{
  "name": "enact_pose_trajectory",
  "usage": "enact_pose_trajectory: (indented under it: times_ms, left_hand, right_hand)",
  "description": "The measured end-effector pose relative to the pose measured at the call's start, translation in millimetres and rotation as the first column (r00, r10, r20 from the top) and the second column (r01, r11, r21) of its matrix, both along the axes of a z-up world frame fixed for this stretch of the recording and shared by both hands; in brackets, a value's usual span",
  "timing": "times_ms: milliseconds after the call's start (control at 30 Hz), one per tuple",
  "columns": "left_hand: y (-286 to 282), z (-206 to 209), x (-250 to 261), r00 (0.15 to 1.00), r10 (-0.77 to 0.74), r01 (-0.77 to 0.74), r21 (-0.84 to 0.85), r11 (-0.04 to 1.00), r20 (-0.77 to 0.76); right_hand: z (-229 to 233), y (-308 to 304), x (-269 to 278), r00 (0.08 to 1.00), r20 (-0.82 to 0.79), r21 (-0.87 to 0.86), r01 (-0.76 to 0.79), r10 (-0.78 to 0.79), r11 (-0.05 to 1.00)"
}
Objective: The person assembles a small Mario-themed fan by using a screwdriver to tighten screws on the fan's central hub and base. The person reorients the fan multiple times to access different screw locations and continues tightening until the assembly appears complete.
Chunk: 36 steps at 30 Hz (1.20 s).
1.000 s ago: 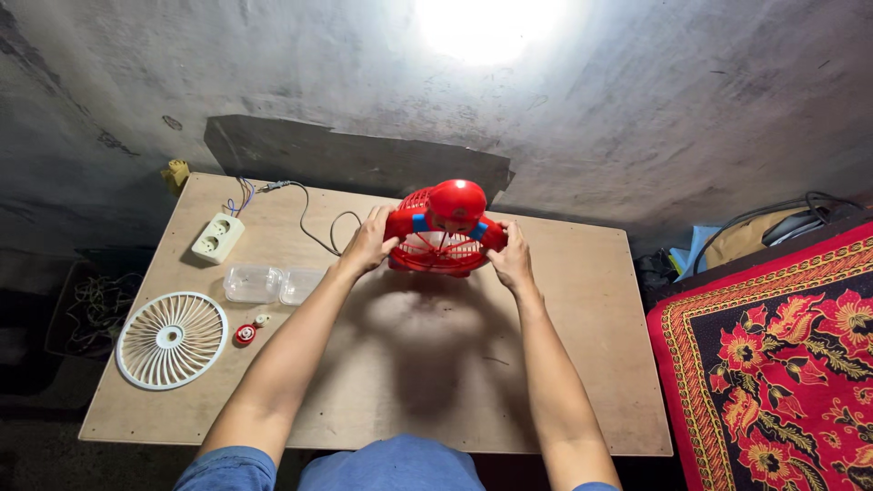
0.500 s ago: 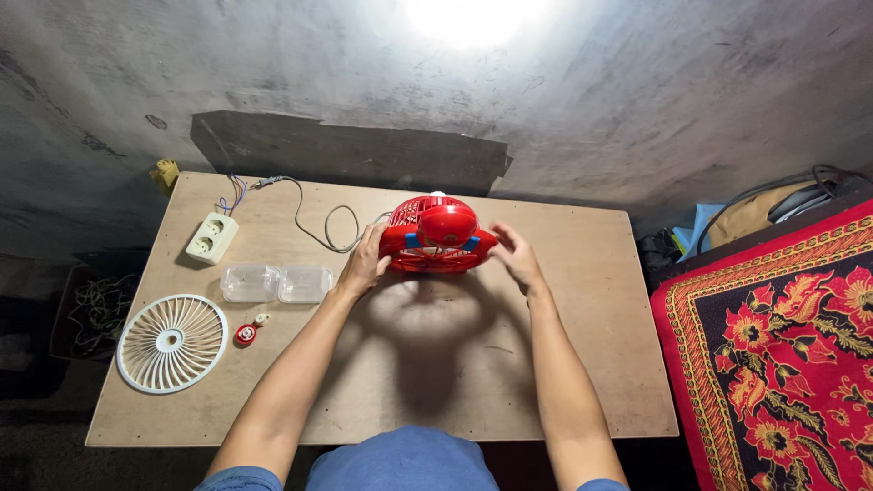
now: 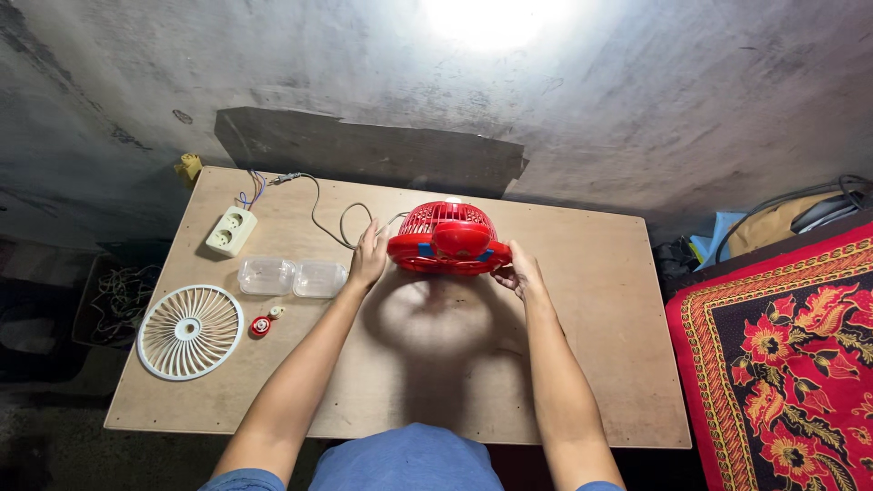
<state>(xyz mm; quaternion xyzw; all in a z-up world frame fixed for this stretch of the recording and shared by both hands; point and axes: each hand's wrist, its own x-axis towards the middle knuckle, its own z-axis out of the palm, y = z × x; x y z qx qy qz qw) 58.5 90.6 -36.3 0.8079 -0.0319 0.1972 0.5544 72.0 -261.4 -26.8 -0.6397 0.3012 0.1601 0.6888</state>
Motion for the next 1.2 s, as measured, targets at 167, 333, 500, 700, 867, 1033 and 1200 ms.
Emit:
enact_pose_trajectory:
  times_ms: [167,333,500,700,867,1033,1200]
  left_hand:
    - [-12.3,-7.1,9.2,0.631,-0.075,-0.199,-0.254,0.946,-0.772]
    - [-19.5,-16.7,12.0,0.682,-0.204,-0.180,-0.431,0.884,-0.703]
    - [-19.4,-25.8,8.2,0.818,-0.283,-0.039,-0.538,0.842,-0.502]
    - [-8.9,-44.3,-3.1,0.850,-0.220,-0.033,-0.465,0.885,-0.479]
    - [-9.8,-78.6,-14.3,0.944,-0.115,0.047,-0.219,0.975,-0.309]
    - [-11.6,-108.5,-25.4,0.944,-0.075,0.027,-0.151,0.988,-0.322]
    - [-6.6,-125.4,-23.2,0.939,-0.085,0.055,-0.099,0.994,-0.332]
  right_hand:
    - [-8.7,-6.0,-5.1,1.000,0.005,0.068,0.012,-0.013,0.998]
    - [-8.5,-5.9,-17.5,1.000,-0.002,0.069,-0.010,0.010,0.998]
    - [-11.0,-12.0,-29.9,0.977,0.187,0.071,-0.113,0.098,0.991]
    - [-28.2,-7.6,-42.1,0.971,0.214,0.224,-0.158,0.110,0.962]
    - [-58.3,2.3,-43.8,0.935,0.342,0.266,-0.192,0.094,0.945]
    - [-86.5,10.8,-39.0,0.945,0.323,0.280,-0.152,0.056,0.948]
    - [-107.1,16.0,-36.6,0.929,0.362,0.201,-0.162,0.080,0.966]
